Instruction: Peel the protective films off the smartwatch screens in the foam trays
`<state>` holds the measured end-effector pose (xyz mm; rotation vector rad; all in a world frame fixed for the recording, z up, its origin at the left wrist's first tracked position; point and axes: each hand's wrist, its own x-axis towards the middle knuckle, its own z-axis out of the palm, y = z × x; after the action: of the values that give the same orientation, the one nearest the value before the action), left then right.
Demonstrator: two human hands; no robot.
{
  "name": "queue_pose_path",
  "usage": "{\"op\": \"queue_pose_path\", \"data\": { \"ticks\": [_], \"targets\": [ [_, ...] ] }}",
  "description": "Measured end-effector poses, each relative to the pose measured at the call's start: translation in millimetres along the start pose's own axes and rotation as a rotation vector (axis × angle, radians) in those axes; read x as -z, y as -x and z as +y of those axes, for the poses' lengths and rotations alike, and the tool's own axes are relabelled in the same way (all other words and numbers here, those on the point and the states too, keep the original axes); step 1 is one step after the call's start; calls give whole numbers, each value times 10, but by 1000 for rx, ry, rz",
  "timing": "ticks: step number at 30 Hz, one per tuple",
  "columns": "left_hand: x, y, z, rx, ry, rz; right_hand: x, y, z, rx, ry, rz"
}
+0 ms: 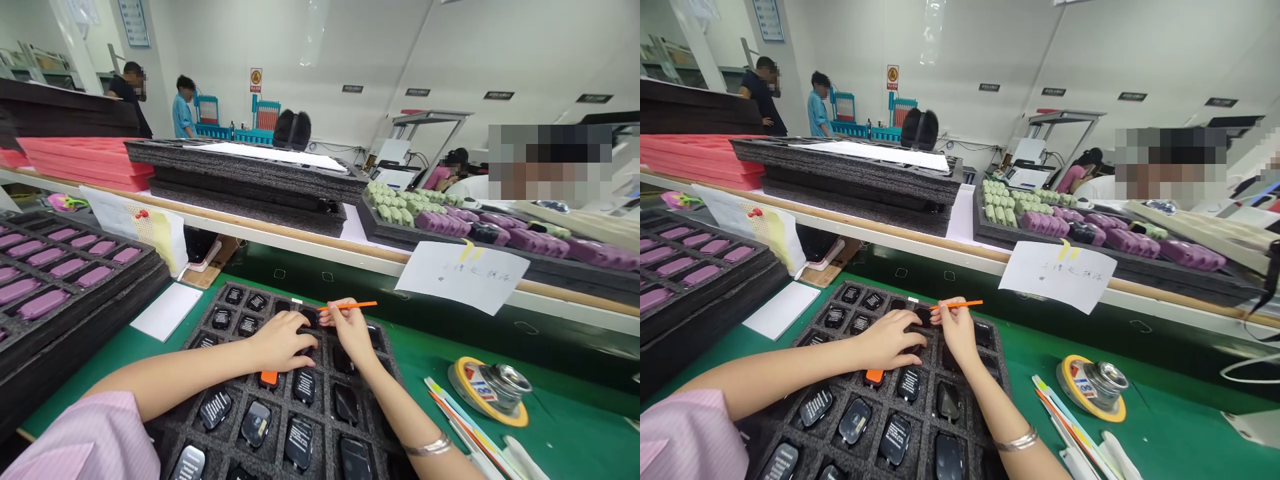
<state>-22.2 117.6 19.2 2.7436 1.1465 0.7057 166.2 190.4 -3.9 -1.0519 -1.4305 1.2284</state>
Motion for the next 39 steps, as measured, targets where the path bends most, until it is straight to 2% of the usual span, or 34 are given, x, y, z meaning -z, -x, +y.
{"op": "queue_pose_path", "data": {
  "ticks": [4, 8, 18, 26, 29, 33, 36, 39],
  "targets": [
    [-1, 152, -49, 45, 63, 31, -27, 207, -26, 20, -29, -55],
    [-41, 171, -83, 72, 120, 50, -68, 399, 47, 22, -61, -103],
    [-40, 173, -27, 199, 182, 68, -43, 458, 111, 17, -61, -129],
    [31, 151, -11, 111, 161, 107, -48, 467, 69, 23, -36, -148],
    [75, 147, 114, -5, 161, 109, -45, 470, 48, 23, -22, -149],
    [31, 213, 324, -165, 130, 22, -42, 453, 7, 21, -7, -144],
    [9, 330, 405, -105, 101, -19, -18, 463, -49, 11, 3, -139],
    [44, 464, 414, -3, 135, 4, 8, 576, -123, 1, -5, -140]
  ]
}}
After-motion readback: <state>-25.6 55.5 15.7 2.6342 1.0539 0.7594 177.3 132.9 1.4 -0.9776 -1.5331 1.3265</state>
